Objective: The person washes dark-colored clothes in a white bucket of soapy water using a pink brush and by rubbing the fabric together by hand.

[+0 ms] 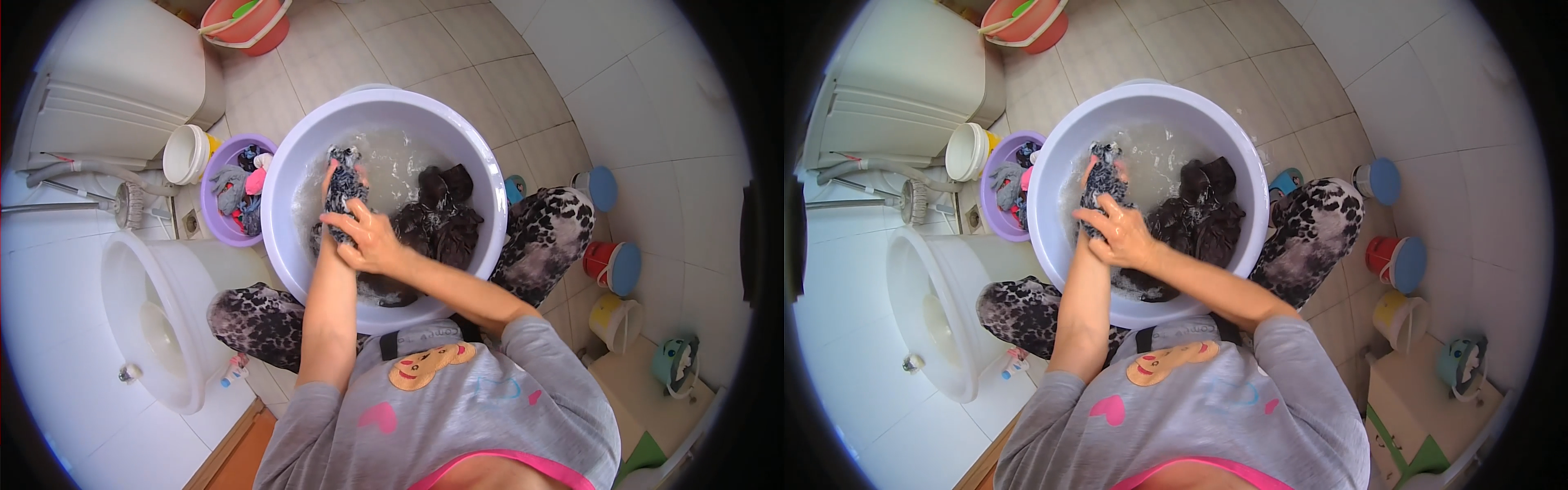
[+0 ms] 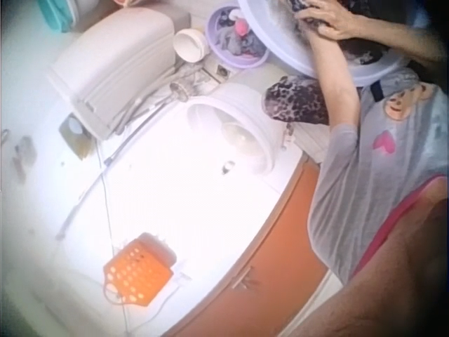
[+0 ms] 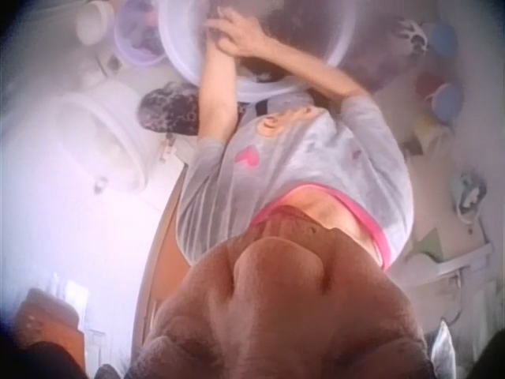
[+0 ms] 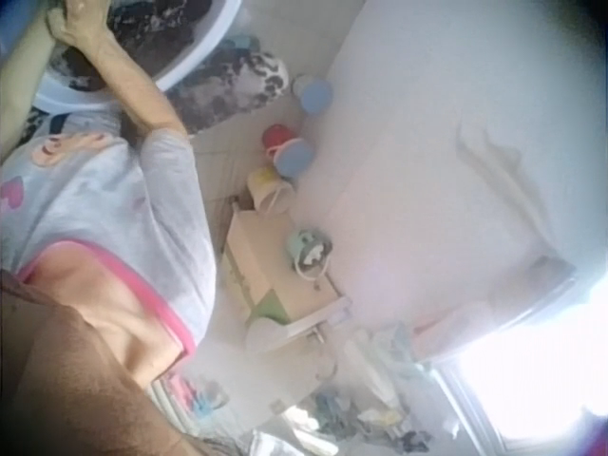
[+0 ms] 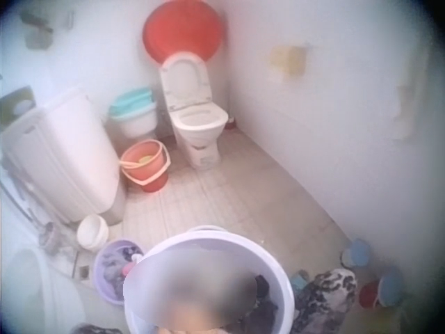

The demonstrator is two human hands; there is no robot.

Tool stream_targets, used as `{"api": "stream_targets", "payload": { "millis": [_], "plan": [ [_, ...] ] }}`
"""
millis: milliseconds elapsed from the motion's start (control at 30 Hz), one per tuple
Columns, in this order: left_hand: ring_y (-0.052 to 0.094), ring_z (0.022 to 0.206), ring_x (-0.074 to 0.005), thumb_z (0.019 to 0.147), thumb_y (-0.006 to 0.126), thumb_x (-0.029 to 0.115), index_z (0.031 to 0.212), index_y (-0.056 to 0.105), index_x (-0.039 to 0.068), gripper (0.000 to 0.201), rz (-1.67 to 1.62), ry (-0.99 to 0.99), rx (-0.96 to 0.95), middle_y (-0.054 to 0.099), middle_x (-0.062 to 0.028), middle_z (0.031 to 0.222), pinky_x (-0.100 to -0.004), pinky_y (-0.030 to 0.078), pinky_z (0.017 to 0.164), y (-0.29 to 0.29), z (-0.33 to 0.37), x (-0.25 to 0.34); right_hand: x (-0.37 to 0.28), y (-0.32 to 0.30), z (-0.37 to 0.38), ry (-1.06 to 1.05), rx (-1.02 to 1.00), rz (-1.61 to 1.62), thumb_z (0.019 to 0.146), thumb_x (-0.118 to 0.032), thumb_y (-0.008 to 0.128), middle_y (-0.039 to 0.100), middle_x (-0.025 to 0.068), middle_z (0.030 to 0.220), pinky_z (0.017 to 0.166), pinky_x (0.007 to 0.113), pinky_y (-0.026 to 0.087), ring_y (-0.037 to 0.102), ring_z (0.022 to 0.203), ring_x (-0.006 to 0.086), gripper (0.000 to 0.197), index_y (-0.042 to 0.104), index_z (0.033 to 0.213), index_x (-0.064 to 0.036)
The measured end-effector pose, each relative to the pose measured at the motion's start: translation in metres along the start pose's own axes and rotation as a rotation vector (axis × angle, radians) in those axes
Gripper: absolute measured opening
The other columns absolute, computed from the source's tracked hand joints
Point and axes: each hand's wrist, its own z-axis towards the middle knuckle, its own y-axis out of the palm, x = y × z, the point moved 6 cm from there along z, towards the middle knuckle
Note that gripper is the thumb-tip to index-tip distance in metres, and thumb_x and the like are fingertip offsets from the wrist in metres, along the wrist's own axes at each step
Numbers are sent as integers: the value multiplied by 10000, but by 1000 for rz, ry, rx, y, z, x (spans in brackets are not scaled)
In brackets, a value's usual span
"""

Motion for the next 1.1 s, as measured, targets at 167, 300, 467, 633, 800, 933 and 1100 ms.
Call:
{"api": "stream_targets", "payload": {
  "millis": [167,300,467,633,800,933,1100],
  "plan": [
    [509,802,-197,820,411,299,893,490,92,233,217,400,499,518,-73,866,-324,437,717,14,16,-22,92,-18,23,247,147,-215,581,-191,555,503,102,780,496,355,459,538,610,275,208,555,772,-110],
    [504,771,-182,840,382,295,865,492,114,213,-53,228,-141,512,-49,822,-312,440,688,-37,23,-5,46,7,14,182,18,-52,590,-222,521,531,125,702,582,379,460,537,619,320,232,552,766,-74],
    [557,834,-257,832,404,265,946,529,46,276,7,295,700,578,-94,906,-400,454,758,0,13,-26,145,-25,10,462,140,-252,649,-214,497,565,166,819,701,401,452,545,759,358,263,572,831,-39],
    [473,983,-271,750,481,15,1179,379,159,464,228,660,660,467,-75,1109,-474,409,804,-29,-20,27,152,-15,-9,590,-18,-328,730,-375,543,449,204,1066,751,428,428,502,903,384,501,462,1115,-64],
    [441,1027,-268,717,442,-74,1224,344,166,569,94,557,754,423,-56,1173,-467,386,834,-101,-33,35,179,-10,-13,570,-652,-330,694,-356,615,524,223,975,768,433,418,515,912,338,469,496,1071,-103],
    [410,1053,-244,726,508,-15,1273,271,227,643,269,687,873,360,-47,1234,-415,422,780,-58,-22,10,168,-7,-15,758,184,-301,738,-162,524,525,206,1024,810,395,404,497,953,353,351,491,1068,-50],
    [555,761,-203,794,526,361,932,527,84,309,86,309,389,576,-72,849,-346,479,661,-31,-11,12,8,6,0,278,62,211,717,-35,520,502,191,1048,862,366,373,496,968,333,380,457,1091,-9]
  ]
}}
